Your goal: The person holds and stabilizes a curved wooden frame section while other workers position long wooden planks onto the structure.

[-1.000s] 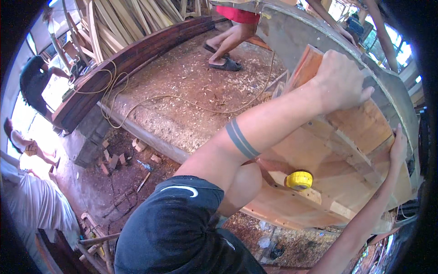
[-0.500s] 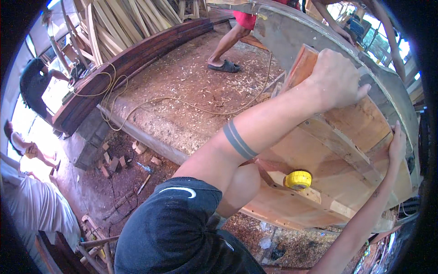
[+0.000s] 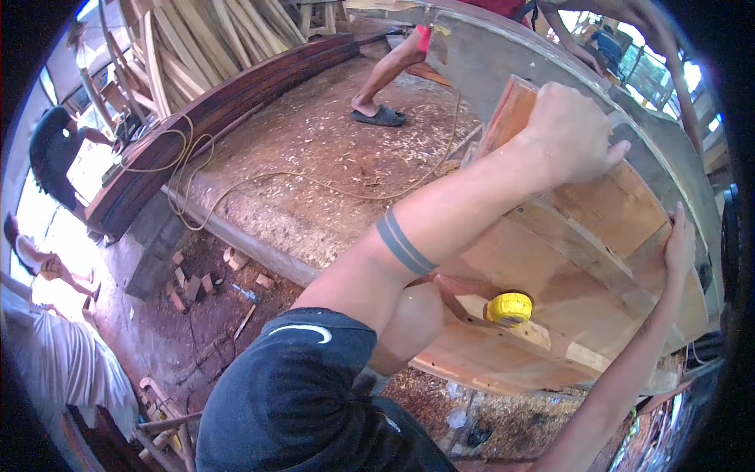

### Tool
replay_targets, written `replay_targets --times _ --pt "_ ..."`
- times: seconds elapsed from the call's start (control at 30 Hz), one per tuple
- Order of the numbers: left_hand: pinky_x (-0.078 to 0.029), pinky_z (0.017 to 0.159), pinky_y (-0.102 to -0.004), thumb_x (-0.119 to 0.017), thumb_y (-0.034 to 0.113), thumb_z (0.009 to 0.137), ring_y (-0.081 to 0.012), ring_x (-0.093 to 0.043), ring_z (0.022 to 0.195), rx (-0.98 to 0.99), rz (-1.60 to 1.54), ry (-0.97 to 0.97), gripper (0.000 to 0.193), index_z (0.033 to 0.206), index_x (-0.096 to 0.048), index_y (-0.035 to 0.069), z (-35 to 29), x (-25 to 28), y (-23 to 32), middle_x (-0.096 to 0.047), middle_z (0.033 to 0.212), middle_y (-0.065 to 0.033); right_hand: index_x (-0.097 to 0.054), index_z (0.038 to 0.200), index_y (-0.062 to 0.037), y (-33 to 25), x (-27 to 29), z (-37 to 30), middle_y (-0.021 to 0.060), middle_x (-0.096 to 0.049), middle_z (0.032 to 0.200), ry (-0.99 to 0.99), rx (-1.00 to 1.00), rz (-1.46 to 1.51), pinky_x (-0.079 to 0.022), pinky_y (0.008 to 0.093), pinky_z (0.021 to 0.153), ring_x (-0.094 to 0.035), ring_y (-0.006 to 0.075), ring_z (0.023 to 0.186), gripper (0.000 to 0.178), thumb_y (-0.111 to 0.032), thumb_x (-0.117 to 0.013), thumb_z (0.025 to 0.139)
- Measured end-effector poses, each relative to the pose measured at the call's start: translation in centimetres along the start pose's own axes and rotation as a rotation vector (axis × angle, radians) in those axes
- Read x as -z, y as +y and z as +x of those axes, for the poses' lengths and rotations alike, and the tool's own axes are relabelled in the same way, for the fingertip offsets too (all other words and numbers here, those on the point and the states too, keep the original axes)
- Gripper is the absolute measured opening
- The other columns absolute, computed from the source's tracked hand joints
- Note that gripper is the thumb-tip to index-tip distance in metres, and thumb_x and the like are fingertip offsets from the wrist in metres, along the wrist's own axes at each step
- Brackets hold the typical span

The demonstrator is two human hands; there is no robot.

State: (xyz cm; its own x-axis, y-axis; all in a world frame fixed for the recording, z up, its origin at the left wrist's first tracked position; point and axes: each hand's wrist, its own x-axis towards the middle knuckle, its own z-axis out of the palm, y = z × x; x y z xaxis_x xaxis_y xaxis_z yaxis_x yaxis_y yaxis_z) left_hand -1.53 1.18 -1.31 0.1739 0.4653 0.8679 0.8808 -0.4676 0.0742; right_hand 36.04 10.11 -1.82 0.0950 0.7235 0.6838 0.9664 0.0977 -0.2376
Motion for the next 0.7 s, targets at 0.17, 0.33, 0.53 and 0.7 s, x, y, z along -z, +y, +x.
replay_targets --times 0.17,0.33,0.53,0.7 --pt "-0.052 0.065 -0.0434 -0.046 0.054 0.09 -0.0281 -0.069 0.074 0.051 0.068 -0.23 0.039 0.1 -0.068 0.023 0.5 0.6 0.7 -0.07 0.077 -0.0106 -0.07 0.105 -0.0046 -2.5 1.1 -1.5 0.0194 -0.065 0.112 -0.003 -0.083 -0.005 -0.039 0.0403 0.098 -0.057 0.0356 0.111 0.067 -0.06 -0.035 0.095" --pt "-0.053 0.062 -0.0425 -0.049 0.053 0.089 -0.0287 -0.069 0.07 0.013 0.161 -0.214 0.044 0.096 -0.073 0.016 0.6 1.0 0.8 -0.07 0.073 -0.0116 -0.073 0.099 -0.0089 -5.1 2.1 -2.7 0.0201 -0.067 0.107 0.009 -0.091 -0.047 -0.043 0.044 0.093 -0.059 0.0391 0.107 0.063 -0.059 -0.034 0.094" --pt "-0.053 0.063 -0.0427 -0.052 0.054 0.087 -0.0314 -0.069 0.067 0.028 0.133 -0.142 0.056 0.071 -0.073 0.004 0.5 0.4 0.7 -0.068 0.067 -0.0167 -0.073 0.096 -0.0102 -5.3 2.3 -3.1 0.0209 -0.066 0.11 0.005 -0.093 -0.06 -0.043 0.0455 0.091 -0.059 0.04 0.107 0.062 -0.059 -0.035 0.094" --pt "-0.054 0.064 -0.0435 -0.052 0.058 0.085 -0.0324 -0.069 0.068 0.033 0.078 -0.202 0.058 0.074 -0.073 0.005 0.7 -0.2 0.0 -0.069 0.07 -0.0161 -0.072 0.104 -0.0091 -7.6 0.8 -1.5 0.0223 -0.062 0.12 -0.057 -0.081 -0.02 -0.043 0.0459 0.094 -0.057 0.0377 0.113 0.065 -0.062 -0.035 0.093"
